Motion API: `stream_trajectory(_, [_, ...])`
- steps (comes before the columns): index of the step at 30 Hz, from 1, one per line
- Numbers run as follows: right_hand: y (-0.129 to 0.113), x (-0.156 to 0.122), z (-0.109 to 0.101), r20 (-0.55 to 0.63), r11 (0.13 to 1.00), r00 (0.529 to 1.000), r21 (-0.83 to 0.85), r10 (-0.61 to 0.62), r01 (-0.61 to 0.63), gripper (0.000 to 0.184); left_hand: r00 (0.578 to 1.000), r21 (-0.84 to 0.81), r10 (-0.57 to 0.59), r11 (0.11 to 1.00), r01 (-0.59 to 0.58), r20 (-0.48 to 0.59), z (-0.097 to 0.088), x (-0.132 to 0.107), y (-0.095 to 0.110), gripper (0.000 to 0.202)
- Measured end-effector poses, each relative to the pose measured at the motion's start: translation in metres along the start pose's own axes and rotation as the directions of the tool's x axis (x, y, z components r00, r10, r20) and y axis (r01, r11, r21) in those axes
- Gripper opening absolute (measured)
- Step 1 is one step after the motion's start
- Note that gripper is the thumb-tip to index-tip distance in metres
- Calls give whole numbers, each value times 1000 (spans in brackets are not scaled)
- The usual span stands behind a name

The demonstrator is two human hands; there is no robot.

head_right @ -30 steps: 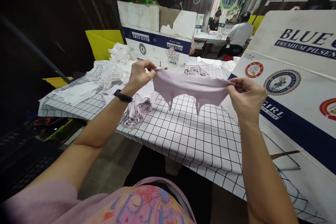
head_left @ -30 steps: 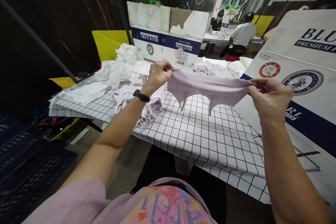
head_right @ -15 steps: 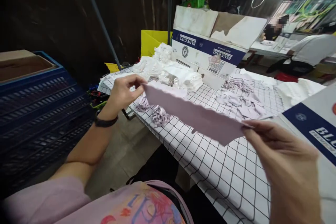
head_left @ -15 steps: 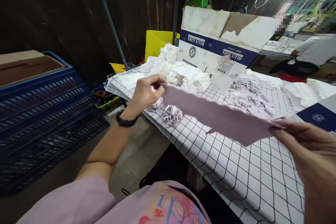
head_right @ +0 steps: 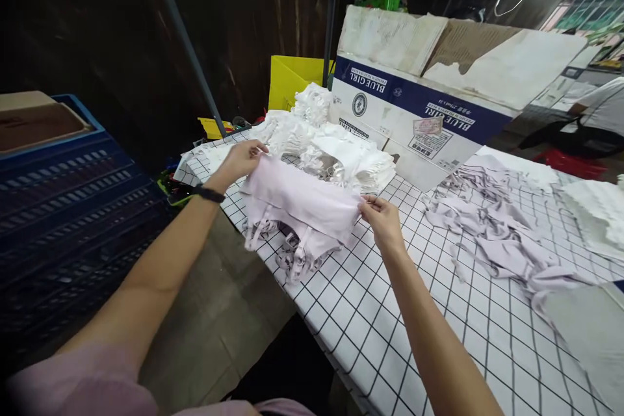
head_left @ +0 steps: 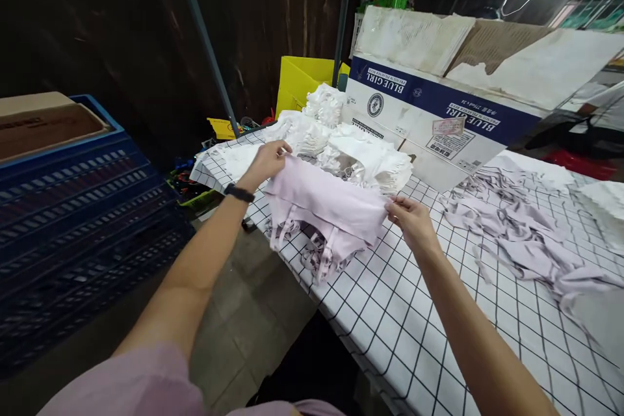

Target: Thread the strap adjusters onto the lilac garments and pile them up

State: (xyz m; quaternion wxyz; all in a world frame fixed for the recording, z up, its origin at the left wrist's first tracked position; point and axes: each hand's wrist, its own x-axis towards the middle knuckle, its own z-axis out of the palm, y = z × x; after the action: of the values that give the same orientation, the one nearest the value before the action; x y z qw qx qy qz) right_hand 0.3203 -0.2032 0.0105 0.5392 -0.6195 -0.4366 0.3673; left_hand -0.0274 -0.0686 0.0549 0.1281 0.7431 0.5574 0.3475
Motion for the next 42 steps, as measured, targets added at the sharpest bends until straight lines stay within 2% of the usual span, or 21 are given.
stream_trajectory(3, [23,32,15,-65,992,998,-122,-3,-5,30,989,95,-70,994,58,129,40,37,-13,42])
stream_trajectory(6, [35,47,18,-105,974,993,-227,-48,24,26,982,119,-77,991,57,173,66,52,-22,40])
stream_trajectory(11, [37,64,21,-155,928,978,-364,-137,72,20,977,149,-73,988,43,200,85,64,-32,43])
stream_trajectory(16, [45,70,28,-196,905,965,-417,-175,79,18,981,172,-50,985,17,189,101,66,-37,40])
stream_trajectory(21, [58,68,33,-201,900,958,-422,-205,104,19,983,199,-24,980,-14,183,107,61,-39,39])
stream_trajectory(27, [59,56,35,-189,883,937,-429,-294,190,30,983,198,87,973,-119,162,95,43,-30,26])
stream_trajectory(29, [56,44,33,-166,863,924,-443,-346,243,29,965,152,153,970,-188,214,93,33,-30,16])
stream_trajectory(31, [55,27,31,-115,842,918,-454,-379,291,23,928,90,187,970,-227,322,93,27,-34,20])
stream_trajectory(32, [55,17,29,-87,834,918,-458,-387,308,19,924,80,197,969,-234,327,93,26,-37,24])
stream_trajectory(34, [59,-7,22,-49,822,918,-465,-394,328,13,916,53,228,964,-259,330,93,24,-38,29])
stream_trajectory(35, [61,-20,17,-31,824,922,-461,-387,330,11,925,42,233,965,-257,301,91,22,-35,27])
stream_trajectory(37, [69,-46,1,10,839,939,-445,-345,313,12,955,36,235,969,-245,180,86,14,-24,22])
stream_trajectory(39, [79,-64,-26,42,839,965,-486,-258,246,15,966,51,256,965,-257,18,79,-2,-3,19])
stream_trajectory(40, [85,-69,-43,35,825,978,-531,-207,193,16,957,59,287,957,-284,-49,76,-13,10,18])
stream_trajectory(42, [94,-69,-85,-44,766,991,-639,-125,68,18,910,53,381,924,-378,-160,74,-37,40,15])
